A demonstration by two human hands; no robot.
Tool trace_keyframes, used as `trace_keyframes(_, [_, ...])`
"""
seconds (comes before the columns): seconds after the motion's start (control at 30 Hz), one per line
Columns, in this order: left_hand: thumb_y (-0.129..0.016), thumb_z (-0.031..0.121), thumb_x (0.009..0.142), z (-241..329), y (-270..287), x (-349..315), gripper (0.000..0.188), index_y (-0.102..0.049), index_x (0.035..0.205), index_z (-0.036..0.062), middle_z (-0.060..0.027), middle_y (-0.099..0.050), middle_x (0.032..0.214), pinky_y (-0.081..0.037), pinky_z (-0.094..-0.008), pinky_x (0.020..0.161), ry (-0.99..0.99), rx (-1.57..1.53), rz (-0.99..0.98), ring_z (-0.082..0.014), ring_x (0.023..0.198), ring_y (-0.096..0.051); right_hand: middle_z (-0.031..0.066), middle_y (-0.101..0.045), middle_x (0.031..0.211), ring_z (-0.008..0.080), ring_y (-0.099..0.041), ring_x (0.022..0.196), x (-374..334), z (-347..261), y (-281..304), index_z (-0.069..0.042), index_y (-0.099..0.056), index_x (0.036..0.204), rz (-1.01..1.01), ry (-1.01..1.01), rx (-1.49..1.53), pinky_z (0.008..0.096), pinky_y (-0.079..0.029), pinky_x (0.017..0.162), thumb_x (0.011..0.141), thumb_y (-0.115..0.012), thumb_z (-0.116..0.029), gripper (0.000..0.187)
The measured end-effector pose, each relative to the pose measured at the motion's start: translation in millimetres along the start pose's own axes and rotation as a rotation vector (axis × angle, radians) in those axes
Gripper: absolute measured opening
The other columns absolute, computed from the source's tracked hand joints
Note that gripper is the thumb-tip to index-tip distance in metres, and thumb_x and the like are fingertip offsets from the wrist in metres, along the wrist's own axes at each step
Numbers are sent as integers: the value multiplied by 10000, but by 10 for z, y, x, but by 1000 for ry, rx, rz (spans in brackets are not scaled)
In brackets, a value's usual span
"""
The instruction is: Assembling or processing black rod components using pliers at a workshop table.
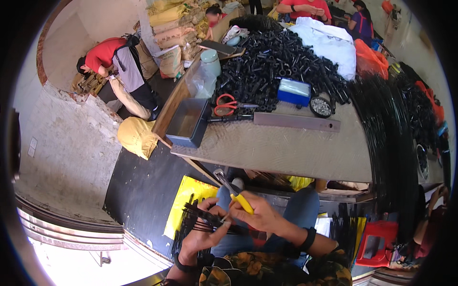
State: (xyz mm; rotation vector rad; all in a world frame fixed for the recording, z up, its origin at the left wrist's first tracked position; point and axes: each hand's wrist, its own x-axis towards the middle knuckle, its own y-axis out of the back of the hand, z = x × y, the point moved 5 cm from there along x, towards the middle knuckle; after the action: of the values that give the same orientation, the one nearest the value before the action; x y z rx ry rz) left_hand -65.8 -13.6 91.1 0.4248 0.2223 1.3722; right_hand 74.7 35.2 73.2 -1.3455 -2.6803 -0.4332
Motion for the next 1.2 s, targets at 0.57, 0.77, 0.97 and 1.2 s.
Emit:
trace_keyframes(0.57, [-546,-84,775,-319,135,-113,607,-162,1239,-2,-121,-621,777,-496,-262,710,14,-104,8,-172,742,-631,1,-434,1298,127,-310,1275,-1,-517,124,-83,-516,1211,56,709,-1643,445,-139,1080,788,-503,-219,445])
trace_keyframes(0.77, [-551,-82,777,-369,135,-185,598,-173,1233,-2,-116,-621,781,-497,-254,712,-56,109,31,-169,752,-635,42,-457,1266,180,-389,1225,-161,-358,-5,-50,-574,1125,103,593,-1466,542,-154,1039,789,-521,-176,362])
trace_keyframes(0.97, [-661,-15,653,-420,130,-243,336,-535,964,-14,-90,-544,923,-380,-334,864,113,-104,164,-197,905,-504,111,-436,1212,214,-474,1115,-327,-267,-127,22,-575,1066,191,369,-1299,582,-200,1000,797,-538,-124,308])
trace_keyframes(1.2, [-638,-82,713,-247,105,-103,689,-287,1296,19,-50,-603,751,-445,-218,678,83,-236,-19,-111,744,-588,87,-492,1061,211,-543,891,-355,-367,125,-47,-577,944,-160,314,-1184,414,-458,725,782,-590,-209,229])
